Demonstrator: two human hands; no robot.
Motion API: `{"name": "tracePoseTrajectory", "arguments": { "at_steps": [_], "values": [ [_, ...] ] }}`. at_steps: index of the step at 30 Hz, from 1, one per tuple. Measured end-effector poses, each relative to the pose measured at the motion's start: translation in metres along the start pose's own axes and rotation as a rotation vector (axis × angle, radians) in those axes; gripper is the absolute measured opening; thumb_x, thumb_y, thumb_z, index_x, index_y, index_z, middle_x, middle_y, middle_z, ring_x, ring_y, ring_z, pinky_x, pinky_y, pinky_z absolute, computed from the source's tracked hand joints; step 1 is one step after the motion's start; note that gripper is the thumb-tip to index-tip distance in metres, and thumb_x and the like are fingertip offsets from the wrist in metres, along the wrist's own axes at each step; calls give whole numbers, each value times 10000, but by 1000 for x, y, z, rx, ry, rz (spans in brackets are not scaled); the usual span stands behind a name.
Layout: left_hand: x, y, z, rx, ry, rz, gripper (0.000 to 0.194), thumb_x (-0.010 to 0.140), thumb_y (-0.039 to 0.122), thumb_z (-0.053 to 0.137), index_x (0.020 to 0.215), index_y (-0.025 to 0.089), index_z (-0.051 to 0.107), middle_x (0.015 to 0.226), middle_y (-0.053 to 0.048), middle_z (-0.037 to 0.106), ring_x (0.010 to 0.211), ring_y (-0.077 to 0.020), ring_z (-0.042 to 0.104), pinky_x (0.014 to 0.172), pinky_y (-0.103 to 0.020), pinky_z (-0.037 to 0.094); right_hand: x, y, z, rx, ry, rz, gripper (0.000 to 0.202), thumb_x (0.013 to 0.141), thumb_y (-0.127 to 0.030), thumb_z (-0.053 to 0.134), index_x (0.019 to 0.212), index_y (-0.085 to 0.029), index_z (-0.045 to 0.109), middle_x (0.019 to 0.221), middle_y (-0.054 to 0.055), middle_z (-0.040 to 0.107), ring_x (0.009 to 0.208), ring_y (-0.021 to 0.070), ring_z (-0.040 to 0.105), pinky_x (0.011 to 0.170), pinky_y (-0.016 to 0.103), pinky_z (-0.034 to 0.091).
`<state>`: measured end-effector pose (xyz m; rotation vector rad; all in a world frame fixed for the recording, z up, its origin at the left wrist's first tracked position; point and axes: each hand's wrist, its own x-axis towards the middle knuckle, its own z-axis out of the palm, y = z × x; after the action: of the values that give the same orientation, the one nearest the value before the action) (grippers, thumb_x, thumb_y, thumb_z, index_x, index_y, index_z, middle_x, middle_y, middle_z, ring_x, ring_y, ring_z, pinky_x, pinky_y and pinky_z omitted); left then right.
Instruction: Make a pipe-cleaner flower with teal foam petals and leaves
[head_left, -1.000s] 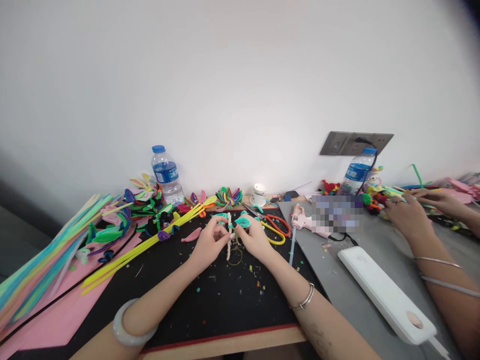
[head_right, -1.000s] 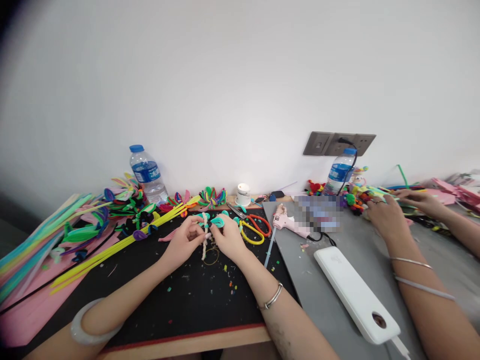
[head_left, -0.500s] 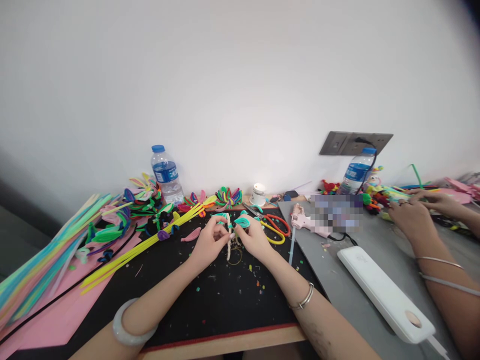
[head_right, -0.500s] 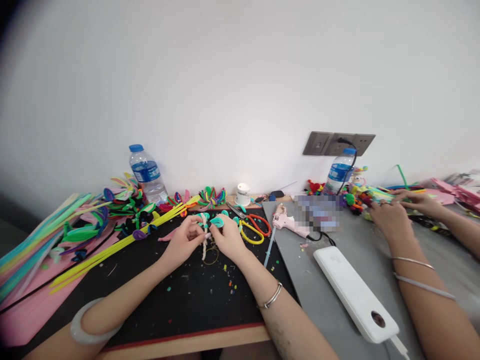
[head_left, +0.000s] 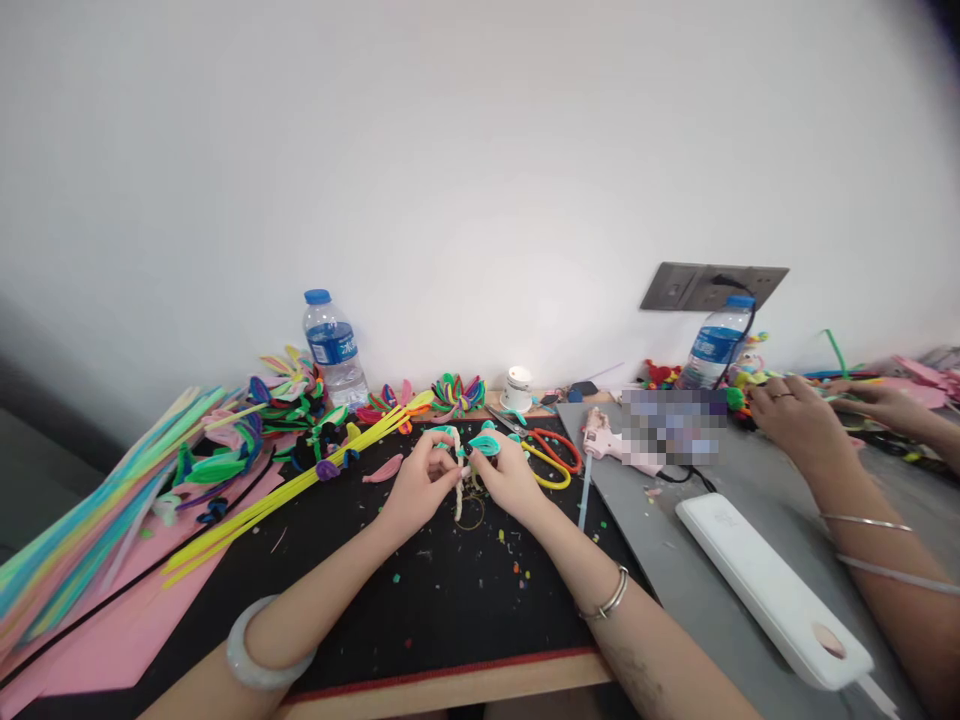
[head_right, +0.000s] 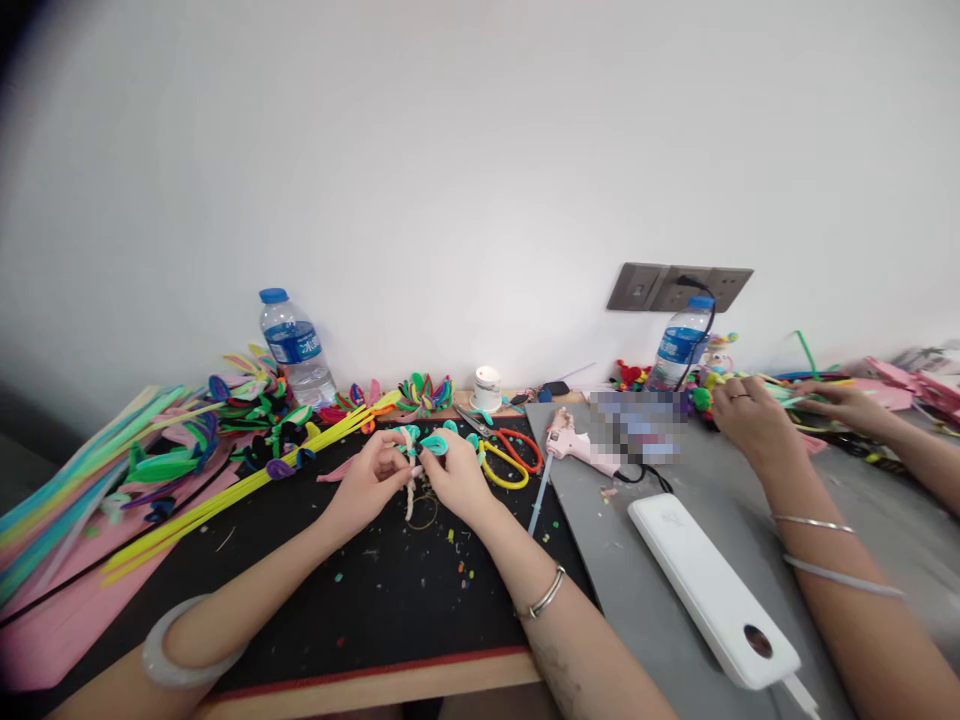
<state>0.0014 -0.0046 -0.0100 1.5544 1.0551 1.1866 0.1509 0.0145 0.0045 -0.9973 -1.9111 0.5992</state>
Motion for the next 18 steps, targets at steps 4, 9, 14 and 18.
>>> {"name": "tracePoseTrajectory", "arguments": {
  "at_steps": [4, 9, 14, 18],
  "values": [
    [0, 1, 0, -5, 1, -6, 251, 755, 184, 568, 935, 210, 394, 547, 89, 494, 533, -96, 492, 562, -213, 396, 0, 0, 1, -2, 4, 7, 162, 778, -154, 434, 629, -195, 387, 613, -33, 420, 570, 121, 408, 559, 235, 319],
    [0, 1, 0, -8, -1, -9, 251, 757, 182, 565, 937, 212, 393, 551, 88, 498, 537, -95, 495, 569, -215, 401, 0, 0, 1, 0, 4, 2, 179, 785, -154, 436, 623, -197, 371, 613, -34, 418, 573, 122, 409, 562, 235, 319],
    [1, 0, 0, -2, 5, -5, 254, 758, 183, 565, 942, 212, 392, 550, 88, 494, 533, -94, 489, 560, -211, 394, 0, -1, 0, 2, 0, 0, 180, 789, -152, 436, 629, -199, 368, 609, -36, 415, 564, 121, 406, 558, 234, 318],
    [0, 0, 0, 1, 2, 2, 250, 759, 186, 566, 939, 212, 393, 551, 86, 495, 535, -95, 490, 562, -214, 396, 0, 0, 0, 2, 0, 3, 180, 793, -159, 433, 631, -199, 367, 607, -36, 415, 565, 121, 406, 558, 235, 319]
  ]
}}
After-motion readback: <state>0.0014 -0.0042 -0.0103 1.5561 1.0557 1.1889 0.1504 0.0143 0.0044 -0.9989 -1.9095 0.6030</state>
